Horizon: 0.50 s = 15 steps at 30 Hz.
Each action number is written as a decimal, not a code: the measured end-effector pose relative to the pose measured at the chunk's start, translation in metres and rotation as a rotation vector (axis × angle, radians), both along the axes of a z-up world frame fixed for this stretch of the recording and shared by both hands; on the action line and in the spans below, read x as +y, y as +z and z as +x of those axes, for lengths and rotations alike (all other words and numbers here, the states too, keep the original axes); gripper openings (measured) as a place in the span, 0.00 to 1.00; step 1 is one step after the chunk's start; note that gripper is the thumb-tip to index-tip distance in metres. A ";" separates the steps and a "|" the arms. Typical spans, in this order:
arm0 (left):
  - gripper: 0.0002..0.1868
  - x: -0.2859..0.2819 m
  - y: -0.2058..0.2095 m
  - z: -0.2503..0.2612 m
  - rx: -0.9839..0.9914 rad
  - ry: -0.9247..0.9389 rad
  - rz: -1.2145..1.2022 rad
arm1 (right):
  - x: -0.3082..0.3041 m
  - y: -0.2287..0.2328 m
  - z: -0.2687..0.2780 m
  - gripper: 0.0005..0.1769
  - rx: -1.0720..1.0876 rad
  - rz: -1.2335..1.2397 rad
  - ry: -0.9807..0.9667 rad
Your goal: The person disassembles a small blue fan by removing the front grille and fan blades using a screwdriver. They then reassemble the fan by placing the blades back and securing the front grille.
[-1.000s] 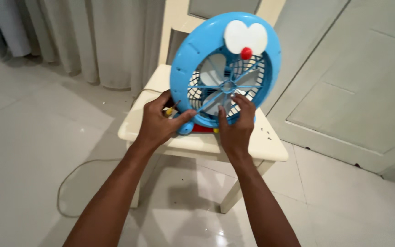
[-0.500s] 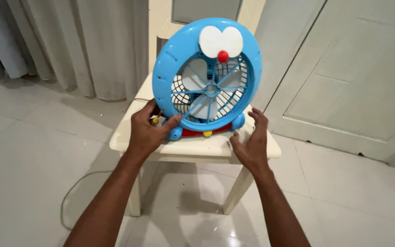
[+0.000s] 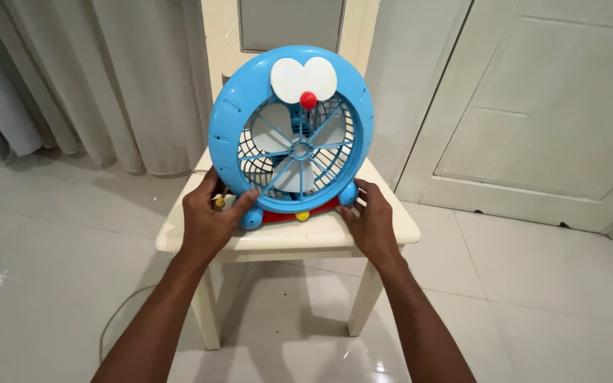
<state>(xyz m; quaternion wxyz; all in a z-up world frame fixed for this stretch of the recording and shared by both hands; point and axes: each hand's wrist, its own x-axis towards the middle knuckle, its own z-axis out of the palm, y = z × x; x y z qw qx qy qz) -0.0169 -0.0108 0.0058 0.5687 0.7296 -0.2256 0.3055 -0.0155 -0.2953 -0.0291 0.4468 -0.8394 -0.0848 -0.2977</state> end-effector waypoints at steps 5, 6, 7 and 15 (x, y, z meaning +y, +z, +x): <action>0.47 -0.001 0.001 0.002 -0.028 0.055 0.055 | 0.000 0.001 0.003 0.31 -0.010 0.020 0.016; 0.51 -0.001 -0.001 0.003 -0.020 0.067 0.068 | 0.001 0.000 0.003 0.30 -0.009 0.012 0.008; 0.52 -0.001 -0.003 0.004 -0.030 0.078 0.084 | 0.000 -0.001 0.003 0.31 0.010 0.017 -0.004; 0.57 0.000 -0.010 0.009 -0.042 0.107 0.124 | 0.001 -0.002 0.005 0.32 0.029 0.021 -0.048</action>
